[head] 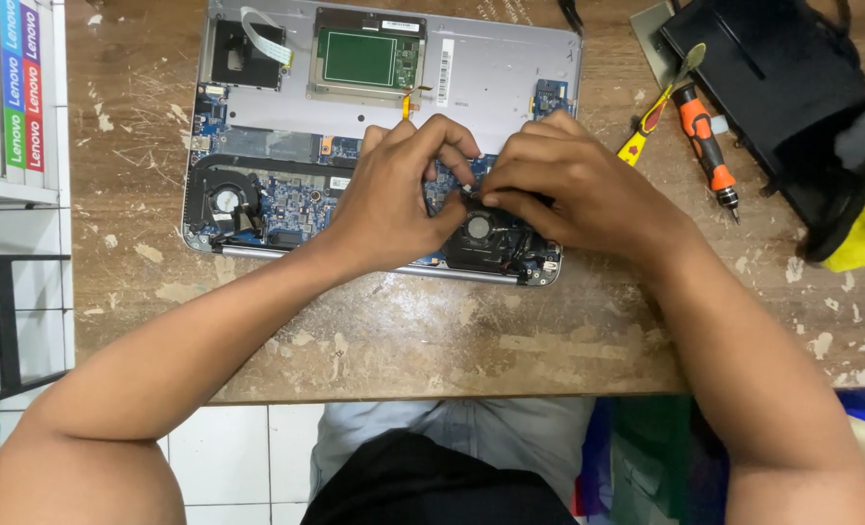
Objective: The person works on the internal components of a disassembled laptop placed on their lap. They use their hands to carefully disconnect and reconnect a small black ribbon cable to the motherboard near the cooling fan.
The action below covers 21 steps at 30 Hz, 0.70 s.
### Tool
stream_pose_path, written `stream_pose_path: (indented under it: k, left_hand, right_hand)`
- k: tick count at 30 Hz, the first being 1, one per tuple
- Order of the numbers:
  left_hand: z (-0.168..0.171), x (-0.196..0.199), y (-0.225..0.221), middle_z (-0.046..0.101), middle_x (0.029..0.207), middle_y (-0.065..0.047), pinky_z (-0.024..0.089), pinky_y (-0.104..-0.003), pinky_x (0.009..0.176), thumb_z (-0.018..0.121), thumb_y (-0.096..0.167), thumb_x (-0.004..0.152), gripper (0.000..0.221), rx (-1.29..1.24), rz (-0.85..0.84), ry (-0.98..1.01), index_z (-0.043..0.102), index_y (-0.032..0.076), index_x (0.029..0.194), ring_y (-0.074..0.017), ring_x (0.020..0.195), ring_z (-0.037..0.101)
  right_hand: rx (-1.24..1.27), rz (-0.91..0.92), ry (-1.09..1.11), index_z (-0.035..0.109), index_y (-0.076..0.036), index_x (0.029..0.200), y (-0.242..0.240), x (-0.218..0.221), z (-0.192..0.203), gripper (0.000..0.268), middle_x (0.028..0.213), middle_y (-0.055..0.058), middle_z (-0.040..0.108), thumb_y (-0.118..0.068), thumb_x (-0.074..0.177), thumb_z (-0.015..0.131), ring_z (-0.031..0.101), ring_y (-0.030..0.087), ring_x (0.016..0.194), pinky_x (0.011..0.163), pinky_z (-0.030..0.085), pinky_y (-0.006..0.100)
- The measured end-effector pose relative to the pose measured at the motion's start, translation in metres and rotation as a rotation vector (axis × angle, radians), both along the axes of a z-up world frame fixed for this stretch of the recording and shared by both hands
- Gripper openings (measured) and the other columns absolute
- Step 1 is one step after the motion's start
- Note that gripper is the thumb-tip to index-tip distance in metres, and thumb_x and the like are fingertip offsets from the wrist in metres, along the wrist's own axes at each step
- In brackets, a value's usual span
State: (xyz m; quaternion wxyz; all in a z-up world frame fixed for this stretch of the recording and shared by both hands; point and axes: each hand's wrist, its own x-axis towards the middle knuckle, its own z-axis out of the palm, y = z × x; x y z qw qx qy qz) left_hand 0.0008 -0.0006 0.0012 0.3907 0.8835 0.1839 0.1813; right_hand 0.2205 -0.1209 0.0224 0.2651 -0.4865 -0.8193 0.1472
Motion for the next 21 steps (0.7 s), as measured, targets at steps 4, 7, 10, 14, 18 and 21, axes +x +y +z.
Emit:
stream_pose_path:
  k: [4,7,10,14,18,21]
  left_hand:
    - [0.001,-0.001,0.0,0.077,0.098,0.008,0.034,-0.039,0.093,0.074,0.008,0.085,0.04,0.004,-0.001,0.0,0.06,0.019,0.121,-0.0152,0.086,0.057]
    - [0.002,-0.001,0.0,0.079,0.098,0.008,0.034,-0.039,0.093,0.076,0.01,0.085,0.039,-0.001,-0.002,0.006,0.059,0.02,0.12,-0.0167,0.087,0.056]
    - [0.0,-0.002,0.0,0.079,0.099,0.009,0.033,-0.039,0.092,0.079,0.012,0.089,0.038,0.019,-0.012,-0.015,0.059,0.02,0.12,-0.0173,0.089,0.057]
    - [-0.004,-0.003,0.003,0.078,0.093,0.002,0.034,-0.04,0.092,0.08,0.003,0.083,0.044,0.027,-0.028,-0.098,0.063,0.016,0.121,-0.0203,0.087,0.06]
    - [-0.003,-0.004,0.002,0.078,0.087,-0.004,0.035,-0.04,0.09,0.078,-0.005,0.078,0.049,0.006,-0.044,-0.16,0.065,0.012,0.123,-0.0242,0.084,0.062]
    - [-0.004,-0.005,0.003,0.078,0.085,-0.005,0.036,-0.041,0.091,0.077,-0.004,0.079,0.049,0.006,-0.039,-0.131,0.065,0.012,0.124,-0.0252,0.084,0.063]
  right_hand:
    - [-0.002,-0.001,-0.043,0.074,-0.003,0.099,0.0,0.003,0.004,0.009,0.095,0.006,0.071,-0.007,0.106,0.078,0.061,0.025,0.086,0.09,0.038,0.041]
    - [0.061,-0.013,0.112,0.079,-0.003,0.111,0.0,0.001,-0.004,0.004,0.105,0.008,0.074,-0.003,0.107,0.079,0.064,0.026,0.093,0.092,0.04,0.041]
    - [0.017,-0.028,0.064,0.078,-0.007,0.114,0.0,0.002,-0.009,0.007,0.109,0.004,0.074,-0.007,0.107,0.079,0.065,0.023,0.097,0.095,0.037,0.04]
    - [0.054,-0.04,0.112,0.08,-0.004,0.106,0.003,0.003,-0.008,0.002,0.097,0.006,0.074,-0.006,0.106,0.079,0.066,0.027,0.09,0.089,0.043,0.04]
    - [0.071,-0.09,0.223,0.082,-0.006,0.104,0.006,-0.008,-0.014,0.001,0.095,0.008,0.077,-0.006,0.104,0.081,0.071,0.03,0.088,0.087,0.048,0.041]
    - [0.053,-0.089,0.251,0.083,-0.006,0.103,0.008,-0.016,-0.013,0.003,0.094,0.009,0.078,-0.004,0.101,0.082,0.071,0.031,0.087,0.087,0.047,0.041]
